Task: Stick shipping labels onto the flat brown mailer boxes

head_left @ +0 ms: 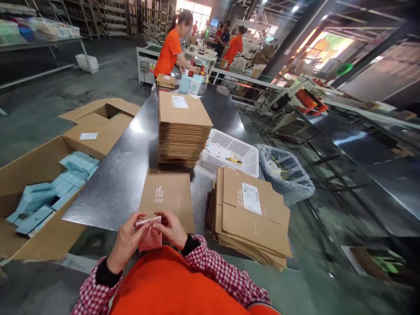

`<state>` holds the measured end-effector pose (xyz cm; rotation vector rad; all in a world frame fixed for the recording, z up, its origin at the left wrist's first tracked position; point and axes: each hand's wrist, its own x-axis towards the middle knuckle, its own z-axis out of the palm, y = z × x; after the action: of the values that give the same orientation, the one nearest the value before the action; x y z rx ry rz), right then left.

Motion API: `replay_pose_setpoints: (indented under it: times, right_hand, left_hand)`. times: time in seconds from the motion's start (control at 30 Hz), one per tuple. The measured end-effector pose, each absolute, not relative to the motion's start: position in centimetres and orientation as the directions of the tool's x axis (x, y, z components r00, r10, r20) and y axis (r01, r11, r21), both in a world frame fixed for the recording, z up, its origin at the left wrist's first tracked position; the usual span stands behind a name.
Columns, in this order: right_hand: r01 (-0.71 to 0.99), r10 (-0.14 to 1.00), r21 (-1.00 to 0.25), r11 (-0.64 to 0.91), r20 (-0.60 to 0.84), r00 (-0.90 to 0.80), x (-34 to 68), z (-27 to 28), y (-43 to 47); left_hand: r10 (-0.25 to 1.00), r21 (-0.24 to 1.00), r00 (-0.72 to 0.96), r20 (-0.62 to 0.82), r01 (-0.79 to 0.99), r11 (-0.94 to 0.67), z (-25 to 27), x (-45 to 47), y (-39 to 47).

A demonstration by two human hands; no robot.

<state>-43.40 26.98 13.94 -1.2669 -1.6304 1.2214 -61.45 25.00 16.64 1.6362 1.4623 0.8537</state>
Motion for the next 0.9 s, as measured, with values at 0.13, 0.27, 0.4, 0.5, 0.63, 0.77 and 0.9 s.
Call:
replay_pose_setpoints:
  times: [0.13,0.27,0.4,0.5,0.63,0.77,0.9]
  right_hand:
    - [0.305,0.976,-0.944,0.127,0.065,-0.207,-44.0,13.8,27.2]
    - [0.256,0.990,-0.959,0.117,0.093,-0.106,-44.0,12.1,28.7]
    - [0.266,0.964,-0.963,-0.043,0.030,0.264,-41.2,9.8,34.3]
    - [0.398,0.942,-0.909,-0.126,0.017,0.336,-38.9,8.6,38.9]
    - [0.597,0.990,-0.792,-0.130,-0.070,0.122,-38.6,7.2,41.9]
    - [0.780,0.993,-0.617,-0.103,-0.104,0.048,-39.3,6.9,41.9]
    - [0.909,0.979,-0.364,-0.203,-0.084,0.185,-40.2,7.5,40.4]
  left_hand:
    - [0.995,0.858,0.086,-0.059,0.513,0.007,15.0,-61.7,26.2]
    - [0.994,0.785,0.100,-0.041,0.618,-0.030,11.6,-62.3,27.1]
    - [0.959,0.685,0.277,0.053,0.689,-0.237,7.9,-64.7,26.5]
    - [0.930,0.670,0.362,0.071,0.673,-0.313,6.0,-66.2,25.7]
    - [0.892,0.678,0.435,0.120,0.620,-0.394,4.1,-65.8,25.6]
    - [0.890,0.703,0.438,0.130,0.592,-0.394,2.7,-64.8,26.2]
    - [0.900,0.729,0.421,0.116,0.579,-0.365,2.5,-64.8,26.3]
